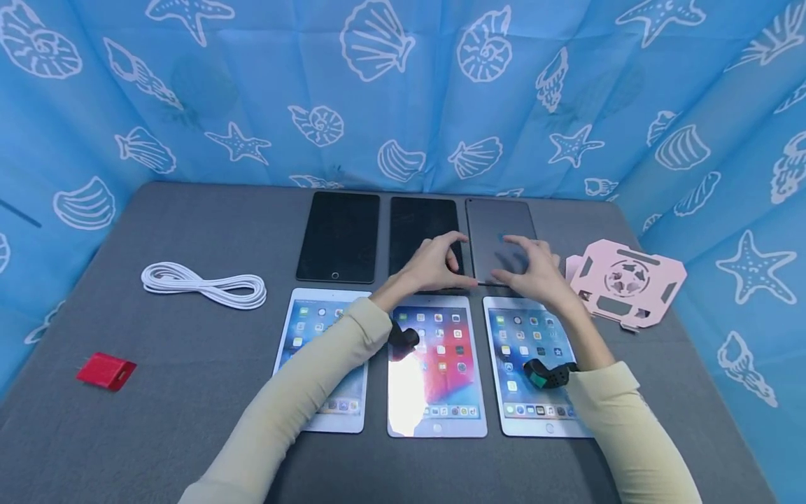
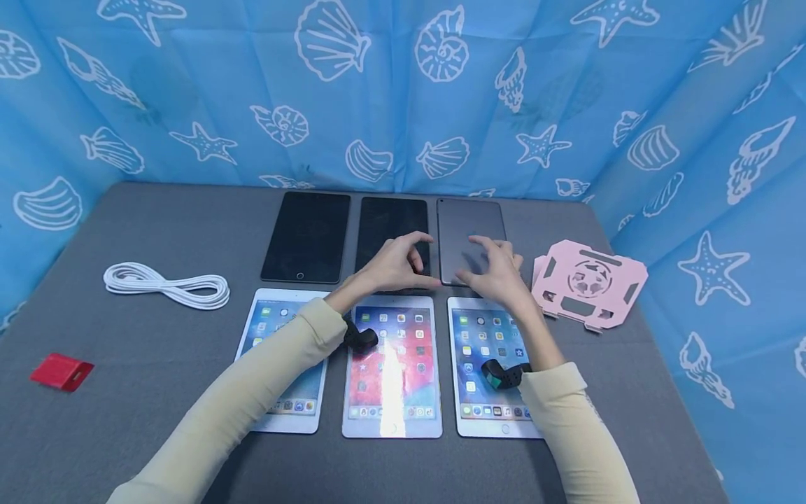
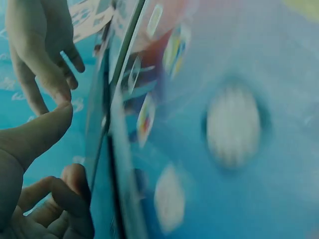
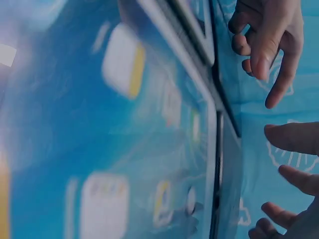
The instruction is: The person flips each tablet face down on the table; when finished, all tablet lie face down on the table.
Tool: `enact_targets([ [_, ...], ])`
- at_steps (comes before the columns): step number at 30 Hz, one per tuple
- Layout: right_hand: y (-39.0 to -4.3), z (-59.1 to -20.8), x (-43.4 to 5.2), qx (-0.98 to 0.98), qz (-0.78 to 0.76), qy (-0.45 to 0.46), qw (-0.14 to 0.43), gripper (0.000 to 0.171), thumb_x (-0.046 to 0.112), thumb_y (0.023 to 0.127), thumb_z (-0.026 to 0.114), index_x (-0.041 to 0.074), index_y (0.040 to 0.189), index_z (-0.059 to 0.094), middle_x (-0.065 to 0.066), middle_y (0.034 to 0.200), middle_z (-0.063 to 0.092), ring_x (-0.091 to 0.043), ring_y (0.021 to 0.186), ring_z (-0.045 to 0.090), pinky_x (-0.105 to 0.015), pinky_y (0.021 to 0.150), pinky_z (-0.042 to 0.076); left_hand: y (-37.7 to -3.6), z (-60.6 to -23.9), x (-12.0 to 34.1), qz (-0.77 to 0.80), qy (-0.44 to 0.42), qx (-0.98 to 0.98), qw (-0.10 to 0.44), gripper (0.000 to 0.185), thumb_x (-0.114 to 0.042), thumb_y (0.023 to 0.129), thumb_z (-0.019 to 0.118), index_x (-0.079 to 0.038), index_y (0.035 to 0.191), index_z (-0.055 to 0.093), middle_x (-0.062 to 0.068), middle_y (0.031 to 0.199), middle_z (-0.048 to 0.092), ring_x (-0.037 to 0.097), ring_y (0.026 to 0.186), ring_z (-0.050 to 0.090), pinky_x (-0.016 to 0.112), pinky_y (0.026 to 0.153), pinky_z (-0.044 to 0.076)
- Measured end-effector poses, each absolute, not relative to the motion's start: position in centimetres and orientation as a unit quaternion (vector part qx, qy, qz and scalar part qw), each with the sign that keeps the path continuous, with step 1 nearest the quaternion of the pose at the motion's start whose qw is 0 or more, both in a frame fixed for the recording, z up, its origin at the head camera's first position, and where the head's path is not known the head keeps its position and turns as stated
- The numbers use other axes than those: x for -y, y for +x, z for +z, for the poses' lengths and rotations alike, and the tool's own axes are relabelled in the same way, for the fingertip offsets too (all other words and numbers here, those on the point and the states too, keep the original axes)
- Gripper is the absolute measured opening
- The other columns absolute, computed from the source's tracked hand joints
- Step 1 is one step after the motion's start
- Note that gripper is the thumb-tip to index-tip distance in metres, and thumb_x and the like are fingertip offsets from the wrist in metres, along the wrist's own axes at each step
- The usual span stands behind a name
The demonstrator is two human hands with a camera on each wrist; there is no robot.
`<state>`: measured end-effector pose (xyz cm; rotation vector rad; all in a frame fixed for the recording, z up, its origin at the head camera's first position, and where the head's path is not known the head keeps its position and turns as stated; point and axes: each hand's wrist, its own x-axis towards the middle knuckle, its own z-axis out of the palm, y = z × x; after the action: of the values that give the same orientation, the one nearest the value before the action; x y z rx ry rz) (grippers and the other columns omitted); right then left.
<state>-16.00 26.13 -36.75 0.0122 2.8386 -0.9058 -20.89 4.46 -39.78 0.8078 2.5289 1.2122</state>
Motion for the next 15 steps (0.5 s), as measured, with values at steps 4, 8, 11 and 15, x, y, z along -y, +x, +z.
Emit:
enact_targets([
  [4,-16.3,-36.3,-25.2,-0.938,-0.339,-0.014,0.070,0.073,0.022,0.096,0.071,0.008,0.158,0.035,-0.033,0.159,0.026,-0.056,0.141,0.025,-0.076,0.107,0.030,-21.3,-39.2,-2.1,0.395,0.284,-0.867,0.108,0.082,-0.032,0.085,0.085,-0.007,0.152,0.045,0.008,0.093,0.065,0.017,0.078,0.059,0.029,0.079,0.050],
  [8,-16.6,-36.0,-24.3,-0.924,-0.375,-0.024,0.067,0.074,0.020,0.096,0.071,0.010,0.159,0.034,-0.030,0.159,0.028,-0.053,0.143,0.030,-0.071,0.110,0.036,-21.8,-38.9,0.5,0.383,0.280,-0.874,0.106,0.087,-0.036,0.084,0.085,-0.008,0.154,0.041,0.010,0.102,0.064,0.017,0.073,0.062,0.026,0.073,0.049],
  [11,-16.9,-35.9,-23.6,-0.918,-0.389,-0.027,0.065,0.075,0.020,0.096,0.072,0.011,0.159,0.033,-0.028,0.159,0.028,-0.052,0.143,0.031,-0.067,0.112,0.038,-22.1,-38.6,2.3,0.377,0.270,-0.880,0.105,0.091,-0.040,0.083,0.085,-0.010,0.156,0.038,0.012,0.108,0.064,0.016,0.068,0.064,0.026,0.070,0.051],
  [15,-17.2,-36.0,-22.5,-0.914,-0.400,-0.030,0.066,0.076,0.020,0.095,0.073,0.012,0.159,0.033,-0.027,0.160,0.028,-0.050,0.143,0.032,-0.064,0.114,0.039,-22.3,-38.4,4.4,0.365,0.261,-0.888,0.098,0.095,-0.043,0.082,0.084,-0.010,0.157,0.036,0.014,0.113,0.064,0.017,0.069,0.063,0.028,0.070,0.053],
])
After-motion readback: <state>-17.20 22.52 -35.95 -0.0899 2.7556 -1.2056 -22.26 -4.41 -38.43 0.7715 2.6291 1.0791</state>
